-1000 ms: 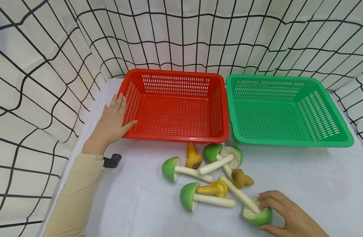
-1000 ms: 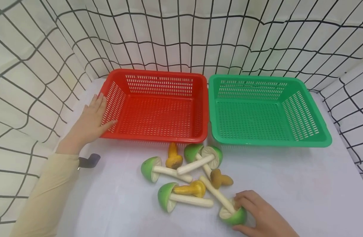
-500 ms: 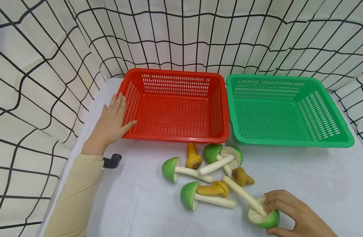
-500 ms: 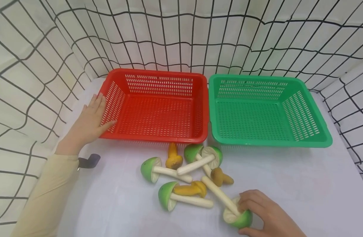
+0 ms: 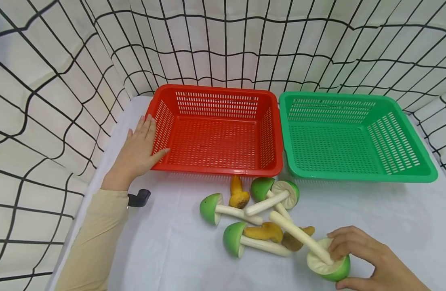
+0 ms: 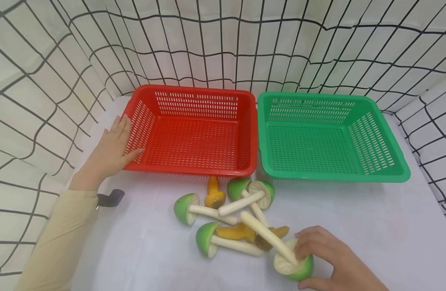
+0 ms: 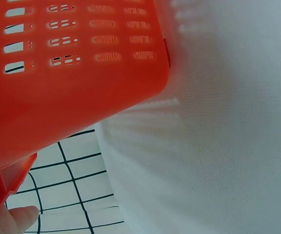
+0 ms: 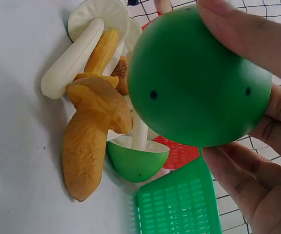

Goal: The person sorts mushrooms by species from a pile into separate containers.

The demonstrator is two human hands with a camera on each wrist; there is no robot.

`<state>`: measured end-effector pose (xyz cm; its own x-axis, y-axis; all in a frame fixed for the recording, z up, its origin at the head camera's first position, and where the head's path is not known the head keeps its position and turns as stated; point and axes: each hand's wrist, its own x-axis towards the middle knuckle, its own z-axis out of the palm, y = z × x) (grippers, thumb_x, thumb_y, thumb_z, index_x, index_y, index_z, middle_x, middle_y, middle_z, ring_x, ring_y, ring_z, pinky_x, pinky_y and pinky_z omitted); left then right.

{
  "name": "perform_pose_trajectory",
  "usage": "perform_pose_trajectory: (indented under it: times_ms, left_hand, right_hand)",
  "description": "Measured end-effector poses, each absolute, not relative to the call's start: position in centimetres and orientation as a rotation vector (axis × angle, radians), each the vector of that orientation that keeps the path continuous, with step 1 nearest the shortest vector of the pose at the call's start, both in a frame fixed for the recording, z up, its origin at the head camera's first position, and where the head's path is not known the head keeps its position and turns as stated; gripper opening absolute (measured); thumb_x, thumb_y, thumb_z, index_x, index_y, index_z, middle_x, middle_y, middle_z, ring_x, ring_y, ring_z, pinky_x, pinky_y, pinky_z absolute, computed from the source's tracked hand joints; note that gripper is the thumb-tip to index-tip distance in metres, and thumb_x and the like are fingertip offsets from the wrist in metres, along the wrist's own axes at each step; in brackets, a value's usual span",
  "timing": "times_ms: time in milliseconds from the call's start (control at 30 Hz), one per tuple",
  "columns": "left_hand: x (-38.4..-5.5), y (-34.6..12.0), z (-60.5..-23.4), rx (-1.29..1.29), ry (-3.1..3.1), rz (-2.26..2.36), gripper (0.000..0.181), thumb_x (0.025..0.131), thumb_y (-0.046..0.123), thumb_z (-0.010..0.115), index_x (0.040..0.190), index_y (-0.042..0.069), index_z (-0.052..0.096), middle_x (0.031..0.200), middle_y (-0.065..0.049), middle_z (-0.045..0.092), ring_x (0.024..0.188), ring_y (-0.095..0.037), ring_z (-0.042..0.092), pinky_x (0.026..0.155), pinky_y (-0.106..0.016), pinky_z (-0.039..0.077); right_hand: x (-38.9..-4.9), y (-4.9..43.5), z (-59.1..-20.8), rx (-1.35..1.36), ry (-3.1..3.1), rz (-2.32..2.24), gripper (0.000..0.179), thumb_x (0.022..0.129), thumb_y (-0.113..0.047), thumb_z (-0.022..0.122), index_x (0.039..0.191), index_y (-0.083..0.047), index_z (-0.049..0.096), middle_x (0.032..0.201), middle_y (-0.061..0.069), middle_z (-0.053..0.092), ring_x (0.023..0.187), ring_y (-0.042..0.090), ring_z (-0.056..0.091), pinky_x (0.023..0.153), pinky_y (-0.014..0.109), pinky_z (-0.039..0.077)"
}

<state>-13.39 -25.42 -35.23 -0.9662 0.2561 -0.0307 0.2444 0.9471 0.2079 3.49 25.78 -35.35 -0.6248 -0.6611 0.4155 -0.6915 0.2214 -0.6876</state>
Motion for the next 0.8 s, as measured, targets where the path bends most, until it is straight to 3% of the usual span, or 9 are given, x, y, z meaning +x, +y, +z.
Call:
perform_pose_trajectory:
  times_ms: [400,800]
  left_hand:
    - [-13.4,-25.4,-35.2,0.383,3.037,0.321,0.086,0.095,0.042,0.048,0.146,-0.011,0.003,0.154,-0.027,-0.001,0.142,-0.034,-0.012,0.108,-0.064,0.002]
    - [-13.3,-25.4,-35.1,0.377,3.035,0.307,0.086,0.095,0.043,0.048,0.146,-0.011,0.003,0.154,-0.026,0.000,0.142,-0.033,-0.013,0.108,-0.064,-0.002]
  right_hand:
    - [0.1,23.0,-33.6,1.398,-2.188,1.399,0.037,0.066,-0.021,0.084,0.091,0.000,0.066,0.098,0.008,0.063,0.111,0.016,0.053,0.096,0.017,0.040]
    - [-2.4,23.2,-33.6,1.368,-2.228,1.273,0.042,0.069,-0.032,0.082,0.092,-0.001,0.067,0.098,0.008,0.063,0.111,0.016,0.054,0.096,0.018,0.040]
